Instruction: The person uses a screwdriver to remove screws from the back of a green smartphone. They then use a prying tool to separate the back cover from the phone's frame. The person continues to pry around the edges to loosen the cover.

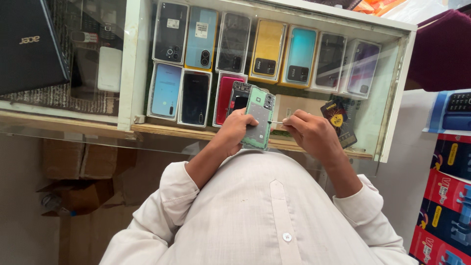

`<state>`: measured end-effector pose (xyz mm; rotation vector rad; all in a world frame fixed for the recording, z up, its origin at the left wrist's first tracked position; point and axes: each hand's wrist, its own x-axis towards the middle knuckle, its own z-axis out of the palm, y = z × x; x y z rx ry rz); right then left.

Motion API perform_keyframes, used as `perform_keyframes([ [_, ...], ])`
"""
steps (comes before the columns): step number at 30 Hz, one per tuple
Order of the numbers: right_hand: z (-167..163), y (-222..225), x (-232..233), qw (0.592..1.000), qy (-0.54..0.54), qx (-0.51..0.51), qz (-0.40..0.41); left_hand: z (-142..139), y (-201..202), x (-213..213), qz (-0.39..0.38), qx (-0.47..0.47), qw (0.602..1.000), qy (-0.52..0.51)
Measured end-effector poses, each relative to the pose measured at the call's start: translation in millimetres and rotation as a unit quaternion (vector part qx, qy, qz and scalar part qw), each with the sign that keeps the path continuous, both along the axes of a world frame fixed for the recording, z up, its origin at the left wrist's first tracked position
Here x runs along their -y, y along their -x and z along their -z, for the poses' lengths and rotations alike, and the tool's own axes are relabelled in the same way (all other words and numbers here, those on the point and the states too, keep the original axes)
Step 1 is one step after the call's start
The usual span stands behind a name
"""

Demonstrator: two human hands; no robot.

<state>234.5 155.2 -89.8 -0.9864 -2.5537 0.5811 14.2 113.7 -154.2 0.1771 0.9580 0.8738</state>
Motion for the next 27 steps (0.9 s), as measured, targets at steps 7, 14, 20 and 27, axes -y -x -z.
perform_keyframes([
  [7,6.8,4.0,-0.8,0.996,-0.085,0.031,0.001,-3.5,-0.9,-1.5,0.005,0.004,1.0,0.004],
  [14,13.5,6.6,1.3,0.993,0.099,0.043,0.042,-6.9,0.5,-2.6,0.009,-0.004,1.0,-0.012],
  [20,13.5,10.5,6.1,0.991,0.086,-0.066,0.075,-5.4,0.1,-3.5,-0.014,-0.003,1.0,0.003],
  [27,35.0,2.0,8.6,0.913,0.286,-0.153,0.247,1.6,-0.6,-3.2,-0.02,0.005,1.0,-0.023],
])
